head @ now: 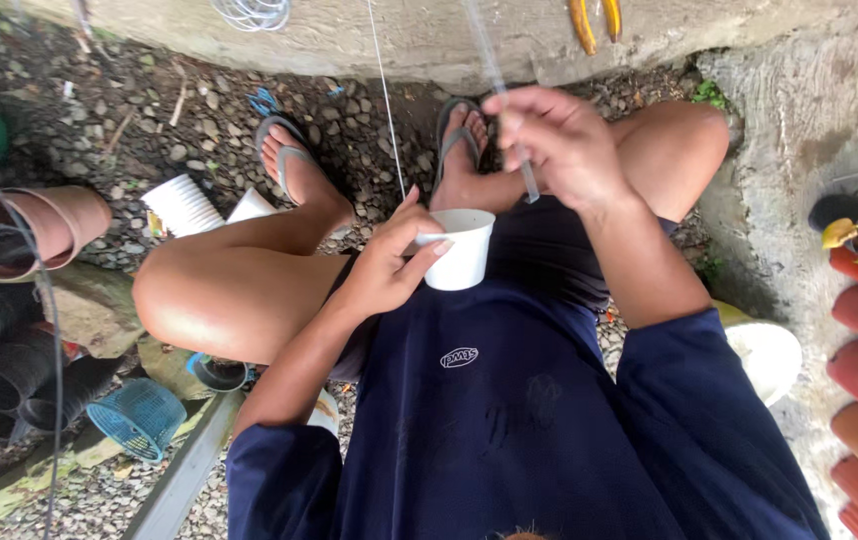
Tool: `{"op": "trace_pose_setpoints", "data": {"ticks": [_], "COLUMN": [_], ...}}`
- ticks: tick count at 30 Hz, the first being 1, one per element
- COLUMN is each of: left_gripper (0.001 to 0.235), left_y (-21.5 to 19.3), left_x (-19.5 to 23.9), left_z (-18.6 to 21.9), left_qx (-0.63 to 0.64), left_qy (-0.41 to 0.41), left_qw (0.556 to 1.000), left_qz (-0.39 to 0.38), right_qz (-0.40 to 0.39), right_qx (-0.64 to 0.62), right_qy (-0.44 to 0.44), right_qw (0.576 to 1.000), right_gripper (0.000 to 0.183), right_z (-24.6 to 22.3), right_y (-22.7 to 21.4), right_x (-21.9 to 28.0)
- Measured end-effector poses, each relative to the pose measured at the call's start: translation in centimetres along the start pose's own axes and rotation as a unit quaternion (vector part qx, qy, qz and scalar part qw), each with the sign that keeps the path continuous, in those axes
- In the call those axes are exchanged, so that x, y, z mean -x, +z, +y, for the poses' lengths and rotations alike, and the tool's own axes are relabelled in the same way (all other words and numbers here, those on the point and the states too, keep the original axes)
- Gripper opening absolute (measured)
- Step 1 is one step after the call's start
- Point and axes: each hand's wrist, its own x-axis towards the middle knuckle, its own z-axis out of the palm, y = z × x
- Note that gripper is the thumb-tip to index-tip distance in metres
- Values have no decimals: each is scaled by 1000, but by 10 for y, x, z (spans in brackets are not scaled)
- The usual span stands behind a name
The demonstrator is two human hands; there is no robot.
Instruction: The person sits cross-legged and uses pliers to bend and cut metal wire, forming small hooks. They then insert the hooked wire into a white plastic cup, securing it in place.
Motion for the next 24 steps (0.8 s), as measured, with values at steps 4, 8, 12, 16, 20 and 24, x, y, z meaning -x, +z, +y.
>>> {"op": "trace_pose_setpoints", "data": {"ticks": [4, 8, 12, 16, 20, 24], "left_gripper": [8, 7, 9, 10, 11, 10], "left_y": [4, 9, 11, 12, 14, 16], "left_x": [19, 35, 41, 38, 34, 34], "left_z": [-8, -8, -6, 0, 3, 3], "left_qx": [63, 83, 81, 78, 57, 66], "left_qy": [-27, -41, -52, -56, -66, -78], "left_qw": [998, 996, 995, 995, 996, 994], "left_qz": [-13, -12, -1, 12, 20, 36], "right_qz": [-40, -83, -90, -93, -94, -96], "right_qx": [113, 55, 110, 205, 223, 216], "right_qy": [42, 68, 66, 55, 45, 37], "right_qw": [992, 993, 988, 973, 969, 971], "right_gripper": [32, 36, 38, 37, 37, 37], "right_z": [14, 31, 39, 38, 36, 39], "right_y": [32, 55, 64, 70, 71, 71], "right_x": [9, 24, 41, 51, 52, 54]}}
